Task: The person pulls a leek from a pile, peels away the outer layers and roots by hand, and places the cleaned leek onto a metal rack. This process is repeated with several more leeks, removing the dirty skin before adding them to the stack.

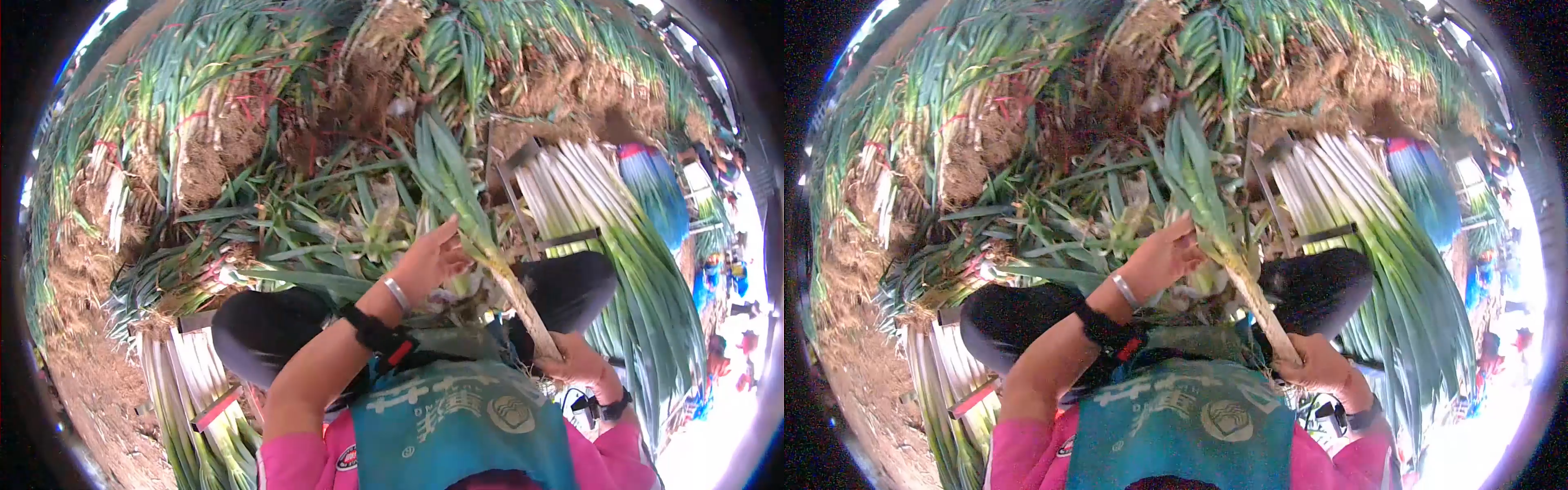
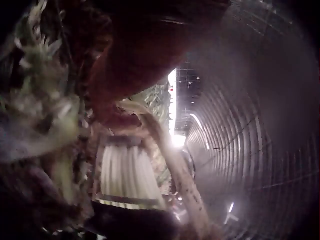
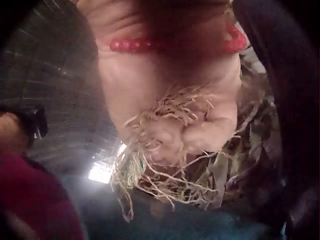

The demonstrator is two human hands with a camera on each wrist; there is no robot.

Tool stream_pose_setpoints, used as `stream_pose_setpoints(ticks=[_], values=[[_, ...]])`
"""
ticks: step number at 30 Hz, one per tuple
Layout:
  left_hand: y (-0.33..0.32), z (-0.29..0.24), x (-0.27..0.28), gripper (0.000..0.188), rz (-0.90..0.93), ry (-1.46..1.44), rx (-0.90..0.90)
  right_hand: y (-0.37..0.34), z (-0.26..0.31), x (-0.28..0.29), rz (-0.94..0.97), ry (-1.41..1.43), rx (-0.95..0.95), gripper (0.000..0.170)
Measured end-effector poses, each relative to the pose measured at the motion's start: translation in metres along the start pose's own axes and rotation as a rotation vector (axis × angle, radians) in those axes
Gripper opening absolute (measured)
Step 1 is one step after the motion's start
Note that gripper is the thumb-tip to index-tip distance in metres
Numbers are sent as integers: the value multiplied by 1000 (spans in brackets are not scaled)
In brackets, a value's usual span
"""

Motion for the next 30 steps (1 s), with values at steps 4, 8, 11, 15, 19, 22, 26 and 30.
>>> stream_pose_setpoints(ticks=[4,8,11,15,19,22,26,30], values=[[26,42,-6,18,58,-121,-62,-25,-21,-5,-170,-272,181,32],[13,32,-34,17,154,-130,-178,-42,-26,3,-250,-152,53,32],[-2,12,-57,19,322,-110,-256,-51,-15,13,-305,-59,96,27],[3,-2,-64,23,135,-22,-190,-54,-29,11,-314,-18,132,26],[20,12,-46,23,-9,10,-191,-52,-48,9,-315,-146,165,27],[35,22,-25,22,-24,-19,-220,-48,-44,5,-316,-71,63,28],[36,18,-16,25,-159,-80,-216,-36,-46,-1,-363,-190,135,25],[13,-5,-31,26,-116,54,-588,-27,-45,-4,-461,-6,45,29]])
Point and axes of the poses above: each hand's wrist, its own y-axis towards the middle knuckle, its own x-axis out of the back of the hand, z = x × y, the point moved 3 cm from there along y, towards the middle knuckle, and after that the axes turned 5 degrees about -z, right-handed, at the moved point
